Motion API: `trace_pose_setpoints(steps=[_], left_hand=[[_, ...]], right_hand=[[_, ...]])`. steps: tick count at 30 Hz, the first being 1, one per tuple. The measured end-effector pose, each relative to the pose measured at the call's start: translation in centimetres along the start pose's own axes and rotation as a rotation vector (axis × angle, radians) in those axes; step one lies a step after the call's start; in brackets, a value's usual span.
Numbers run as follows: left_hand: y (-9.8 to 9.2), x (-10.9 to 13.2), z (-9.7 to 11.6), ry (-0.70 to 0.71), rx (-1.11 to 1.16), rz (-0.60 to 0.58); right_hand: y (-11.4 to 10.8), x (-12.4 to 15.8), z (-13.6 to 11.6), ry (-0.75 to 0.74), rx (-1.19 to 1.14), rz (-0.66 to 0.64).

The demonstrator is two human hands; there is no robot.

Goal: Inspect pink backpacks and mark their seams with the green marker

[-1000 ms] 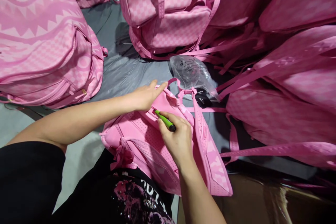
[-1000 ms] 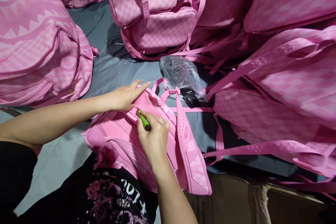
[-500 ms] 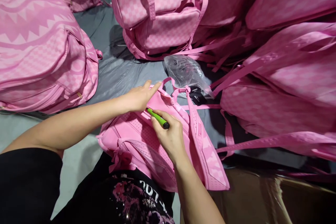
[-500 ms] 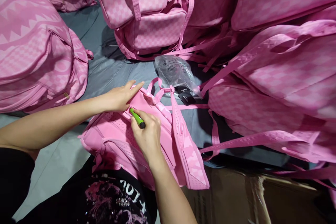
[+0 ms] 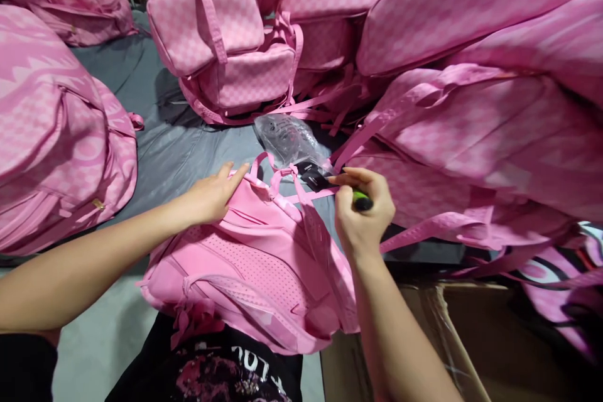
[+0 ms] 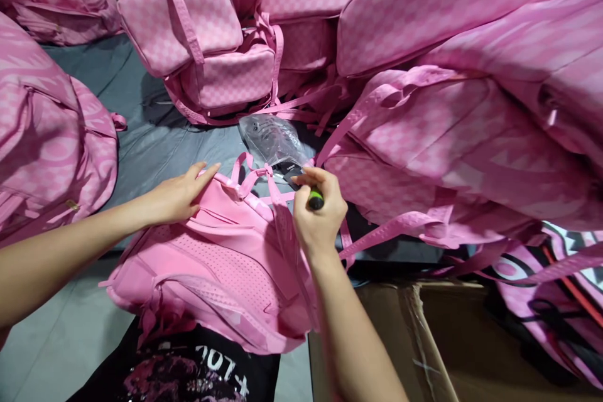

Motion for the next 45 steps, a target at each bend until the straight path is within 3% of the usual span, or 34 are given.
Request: trace_pose_setpoints(steps=[2, 5, 8, 11, 19, 23, 27, 30, 32, 34, 39, 42, 45], left_hand=[[0.2, -0.1, -0.1, 0.001, -0.001, 0.009], [0.2, -0.2, -0.1, -0.01, -0.002, 0.006], [0.3, -0.1, 0.0, -0.011, -0.003, 0.011], [0.5, -0.2, -0.2, 0.0, 0.006, 0.035], [0.3, -0.3, -0.1, -0.021, -0.001, 0.02], [-0.1, 0.1, 0.1, -0.018, 0.018, 0.022], [-0.2, 0.3, 0.3, -0.017, 0.033, 0.035], [-0.2, 0.3, 0.5, -0.031, 0.037, 0.042], [-0.3, 0.3, 0.7, -0.04, 0.043, 0.052], [-0.4, 0.3, 0.7, -0.039, 0.065, 0.062], [0.2, 1.9, -0.6, 0.074, 0.319, 0.136], [2.0, 4.3, -2.2, 0.095, 0.521, 0.218], [4.5, 6.6, -3.3, 0.034, 0.531, 0.276]], right_hand=[[2.1, -2.2, 4.1, -0.042, 0.486, -0.329], [5.9, -4.3, 8.9, -0.044, 0.68, -0.564], [8.6, -5.1, 11.3, -0.058, 0.772, -0.664], [9.9, -5.0, 12.2, -0.085, 0.842, -0.721], [9.5, -4.6, 11.9, -0.116, 0.839, -0.73], [6.9, -5.0, 10.3, -0.048, 0.778, -0.562], [3.0, -3.7, 6.7, -0.009, 0.657, -0.381], [0.5, -1.9, 2.8, 0.024, 0.267, -0.336], [-0.4, -0.7, 0.2, 0.015, -0.049, -0.374], [-0.3, 0.2, -2.2, -0.059, -0.175, -0.47], [1.3, 1.1, -6.2, -0.289, 0.072, -0.725], [1.9, 1.3, -7.8, -0.371, 0.269, -0.907], [2.4, 1.8, -8.8, -0.453, 0.427, -1.015]])
Point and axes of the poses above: each hand's wrist, its own x-axis away from the middle knuckle, its own y-axis out of the palm, z = x × y, the point moved 1 cm from there along -x, towards the middle knuckle, and after that the axes turned 8 degrees about x, right-handed, at the moved point
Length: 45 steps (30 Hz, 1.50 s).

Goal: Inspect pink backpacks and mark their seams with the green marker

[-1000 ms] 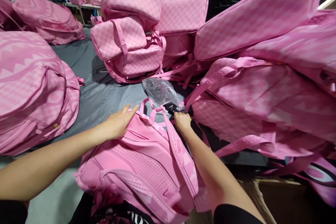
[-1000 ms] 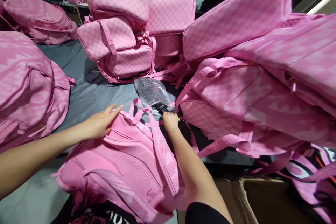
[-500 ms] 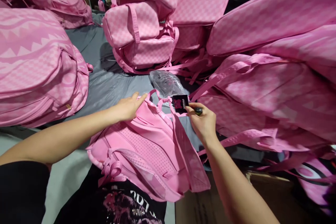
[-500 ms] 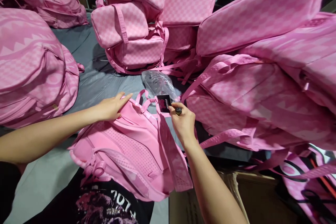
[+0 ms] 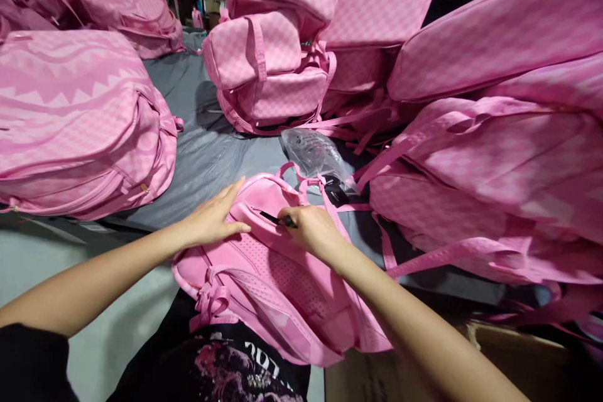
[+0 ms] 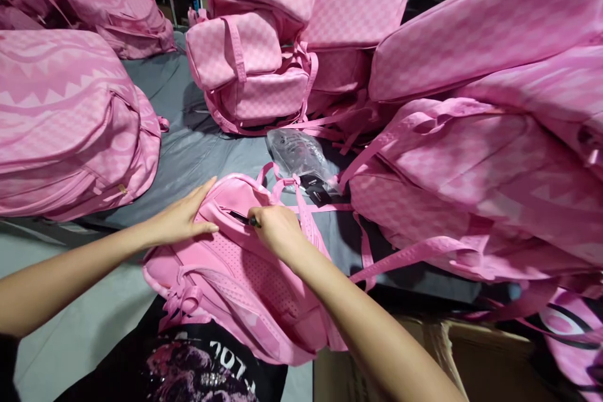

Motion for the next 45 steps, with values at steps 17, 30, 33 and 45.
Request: trace_pose_setpoints(steps=[17, 30, 33, 45], left_hand=[[2.0, 1.4, -2.6, 0.083, -0.097, 0.213], [0.9, 1.0, -2.0, -0.067, 0.027, 0.134], [0.7, 0.4, -2.3, -0.139, 0.131, 0.116], [-7.9, 4.1, 15.6, 0.308, -0.106, 0.085]], right_hand=[[0.0, -2.7, -3.8, -0.197, 0.093, 0.14], [-0.2, 1.5, 0.5, -0.046, 0.244, -0.092], [-0.1, 4.1, 1.9, 0.101, 0.218, -0.1], [2.0, 17.6, -0.2, 0.274, -0.715, -0.314]])
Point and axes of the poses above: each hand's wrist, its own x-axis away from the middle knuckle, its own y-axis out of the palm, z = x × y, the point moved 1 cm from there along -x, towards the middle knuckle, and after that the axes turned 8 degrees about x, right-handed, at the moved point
